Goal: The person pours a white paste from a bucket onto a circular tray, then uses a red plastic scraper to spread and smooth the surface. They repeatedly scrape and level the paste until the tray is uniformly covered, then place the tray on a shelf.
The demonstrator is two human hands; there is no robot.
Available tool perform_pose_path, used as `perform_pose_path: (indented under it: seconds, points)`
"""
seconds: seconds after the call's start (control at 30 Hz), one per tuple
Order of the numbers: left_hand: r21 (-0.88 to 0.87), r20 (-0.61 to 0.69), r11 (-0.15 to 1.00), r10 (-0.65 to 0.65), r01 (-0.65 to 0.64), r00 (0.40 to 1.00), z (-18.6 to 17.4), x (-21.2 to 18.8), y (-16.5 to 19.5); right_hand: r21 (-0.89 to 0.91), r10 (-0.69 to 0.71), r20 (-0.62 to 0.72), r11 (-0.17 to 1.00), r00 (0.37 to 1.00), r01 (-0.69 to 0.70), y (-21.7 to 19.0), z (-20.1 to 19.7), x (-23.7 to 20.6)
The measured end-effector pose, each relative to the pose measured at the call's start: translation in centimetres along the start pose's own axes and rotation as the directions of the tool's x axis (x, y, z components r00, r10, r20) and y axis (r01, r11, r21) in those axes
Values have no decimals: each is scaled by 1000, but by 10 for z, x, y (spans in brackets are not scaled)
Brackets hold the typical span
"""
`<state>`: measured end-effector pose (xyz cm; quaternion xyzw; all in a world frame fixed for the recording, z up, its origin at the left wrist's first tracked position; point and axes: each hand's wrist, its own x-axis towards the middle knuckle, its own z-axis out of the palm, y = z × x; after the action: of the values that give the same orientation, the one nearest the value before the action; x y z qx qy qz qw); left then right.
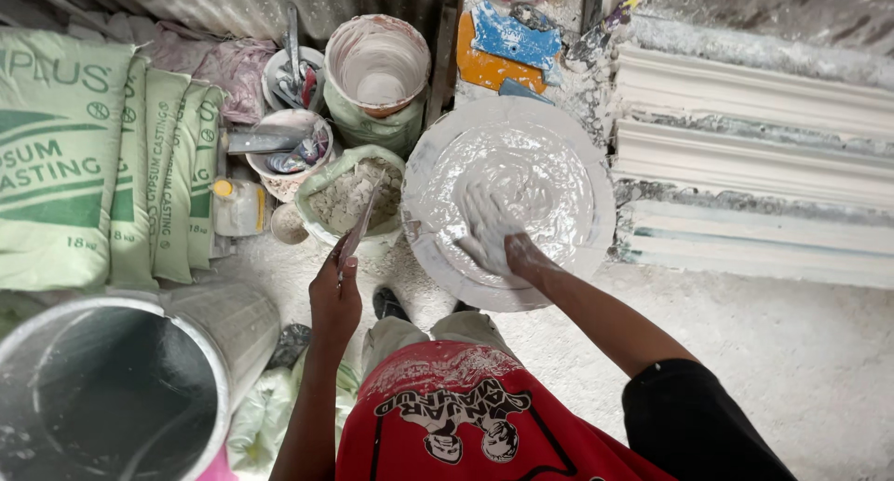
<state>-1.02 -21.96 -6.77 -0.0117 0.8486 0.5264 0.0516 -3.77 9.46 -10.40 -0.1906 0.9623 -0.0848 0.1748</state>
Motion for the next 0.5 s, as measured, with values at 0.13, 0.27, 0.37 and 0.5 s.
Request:
perform_pose_path:
  seconds: [0.13,0.27,0.37,0.5]
  points:
    - [22,-111,999,-23,26,994,37,-17,14,-93,-9,226,995,974,31,38,-8,-39]
    - [37,-220,998,61,-54,974,74,-34,24,-212,128,286,975,949,-68,92,-24,-43]
    - [41,-249,996,-62,75,966,95,-45,34,-165,39,161,986,986,-13,109,-20,-23]
    - [47,-326,999,35,-21,945,115,-61,42,-88,-129,220,985,967,151,98,4,-10]
